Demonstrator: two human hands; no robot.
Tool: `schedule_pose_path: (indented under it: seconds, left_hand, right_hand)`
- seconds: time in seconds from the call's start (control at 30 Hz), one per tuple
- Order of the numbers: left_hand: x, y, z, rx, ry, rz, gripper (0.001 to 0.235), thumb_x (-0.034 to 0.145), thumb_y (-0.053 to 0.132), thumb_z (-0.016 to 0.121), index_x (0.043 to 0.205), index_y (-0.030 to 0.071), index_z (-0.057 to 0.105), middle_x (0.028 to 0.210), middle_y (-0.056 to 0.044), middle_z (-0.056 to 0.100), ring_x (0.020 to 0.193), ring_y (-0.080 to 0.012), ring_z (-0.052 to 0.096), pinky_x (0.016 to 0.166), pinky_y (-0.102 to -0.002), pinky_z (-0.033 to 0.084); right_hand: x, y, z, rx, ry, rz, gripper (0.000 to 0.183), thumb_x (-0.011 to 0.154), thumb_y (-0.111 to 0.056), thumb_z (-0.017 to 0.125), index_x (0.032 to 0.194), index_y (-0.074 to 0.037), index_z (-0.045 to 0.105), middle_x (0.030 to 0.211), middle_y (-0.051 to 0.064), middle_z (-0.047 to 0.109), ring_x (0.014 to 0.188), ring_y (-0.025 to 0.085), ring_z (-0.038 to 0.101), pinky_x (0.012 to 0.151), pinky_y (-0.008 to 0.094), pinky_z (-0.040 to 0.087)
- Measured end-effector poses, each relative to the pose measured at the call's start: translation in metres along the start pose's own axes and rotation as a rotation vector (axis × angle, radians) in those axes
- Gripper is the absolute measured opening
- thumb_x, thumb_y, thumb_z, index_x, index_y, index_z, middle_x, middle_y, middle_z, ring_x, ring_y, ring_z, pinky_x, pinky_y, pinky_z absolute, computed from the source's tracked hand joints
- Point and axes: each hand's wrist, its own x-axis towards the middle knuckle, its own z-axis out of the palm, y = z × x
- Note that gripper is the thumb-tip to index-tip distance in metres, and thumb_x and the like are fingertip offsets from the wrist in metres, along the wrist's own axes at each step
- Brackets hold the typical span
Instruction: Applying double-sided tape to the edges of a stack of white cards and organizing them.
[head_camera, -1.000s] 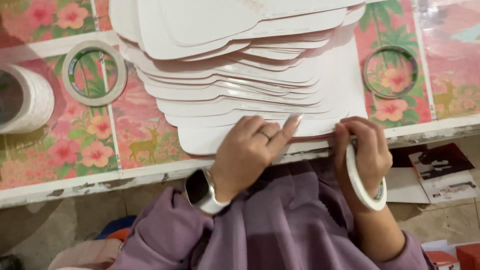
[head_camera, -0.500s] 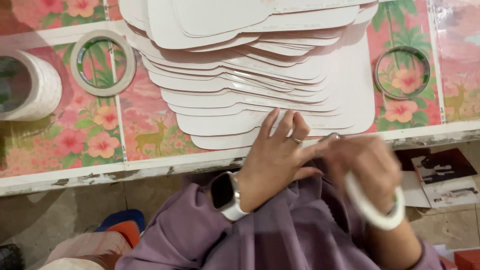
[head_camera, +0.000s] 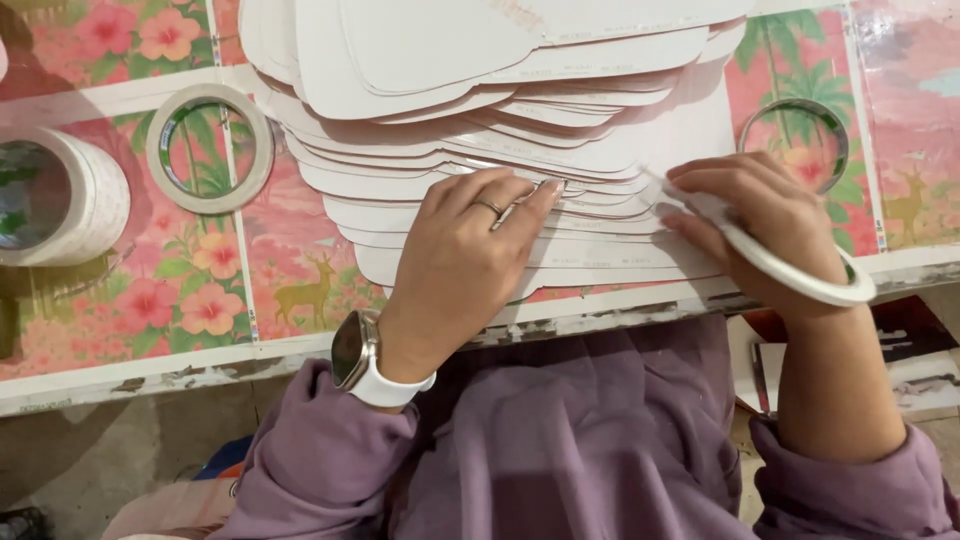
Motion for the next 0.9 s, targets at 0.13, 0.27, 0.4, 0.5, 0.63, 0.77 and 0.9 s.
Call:
schedule_pose_path:
  seconds: [0.13,0.27,0.4,0.5,0.63,0.77,0.9]
  left_hand:
    - [0.009,-0.003,0.006,0.023,0.011,0.006,0.026,0.089,0.007,0.061,0.115,0.008,0.066,0.103,-0.008,0.066,0.102,-0.0259,0.058,0.084,-0.039,0.046]
    - [0.007,-0.012,0.015,-0.079,0.035,-0.044,0.023,0.089,0.007,0.065,0.113,0.006,0.067,0.104,-0.008,0.067,0.104,-0.0266,0.057,0.087,-0.04,0.046]
    - [0.001,-0.018,0.025,-0.147,0.066,-0.057,0.022,0.089,0.005,0.065,0.111,0.008,0.068,0.104,-0.005,0.067,0.103,-0.0238,0.058,0.087,-0.038,0.044]
    - [-0.001,-0.019,0.029,-0.16,0.104,-0.062,0.028,0.09,0.003,0.061,0.118,0.008,0.064,0.098,-0.006,0.069,0.101,-0.0246,0.06,0.086,-0.038,0.045]
    - [-0.008,-0.025,0.041,-0.167,0.131,-0.078,0.043,0.096,-0.001,0.063,0.135,0.011,0.048,0.086,0.0,0.063,0.092,-0.0198,0.06,0.087,-0.035,0.046]
    - [-0.002,-0.024,0.041,-0.137,0.02,0.056,0.052,0.097,0.007,0.062,0.142,0.017,0.04,0.096,-0.003,0.065,0.094,-0.0224,0.058,0.081,-0.036,0.045]
    - [0.0,-0.022,0.036,0.088,0.062,0.171,0.044,0.098,0.003,0.061,0.138,0.019,0.048,0.093,0.0,0.066,0.089,-0.0203,0.058,0.073,-0.033,0.043]
  right_hand:
    - [0.011,-0.001,0.003,-0.058,-0.001,-0.061,0.027,0.088,-0.013,0.073,0.108,0.003,0.062,0.108,0.017,0.067,0.098,0.03,0.06,0.086,0.04,0.048]
    - [0.011,-0.002,0.003,-0.007,-0.006,0.048,0.029,0.086,-0.014,0.074,0.108,0.003,0.064,0.105,0.018,0.067,0.096,0.03,0.061,0.083,0.038,0.048]
    - [0.014,-0.007,0.002,-0.012,-0.033,0.14,0.026,0.086,-0.016,0.074,0.104,0.001,0.067,0.107,0.015,0.067,0.101,0.029,0.061,0.088,0.039,0.046]
    - [0.014,-0.007,0.002,0.038,0.005,0.106,0.022,0.09,-0.012,0.069,0.104,0.005,0.065,0.104,0.019,0.067,0.097,0.031,0.063,0.083,0.039,0.048]
    - [0.006,0.001,0.015,0.015,0.136,0.027,0.018,0.092,0.001,0.07,0.105,0.011,0.064,0.101,0.023,0.066,0.089,0.03,0.065,0.077,0.034,0.053]
    - [-0.003,0.015,0.03,-0.195,0.23,0.167,0.032,0.097,-0.017,0.074,0.111,0.008,0.06,0.087,0.015,0.059,0.072,0.022,0.055,0.061,0.032,0.044]
    - [0.026,-0.06,0.009,0.159,0.107,0.796,0.023,0.096,-0.019,0.062,0.115,-0.009,0.055,0.075,0.006,0.068,0.066,0.011,0.064,0.056,0.026,0.048]
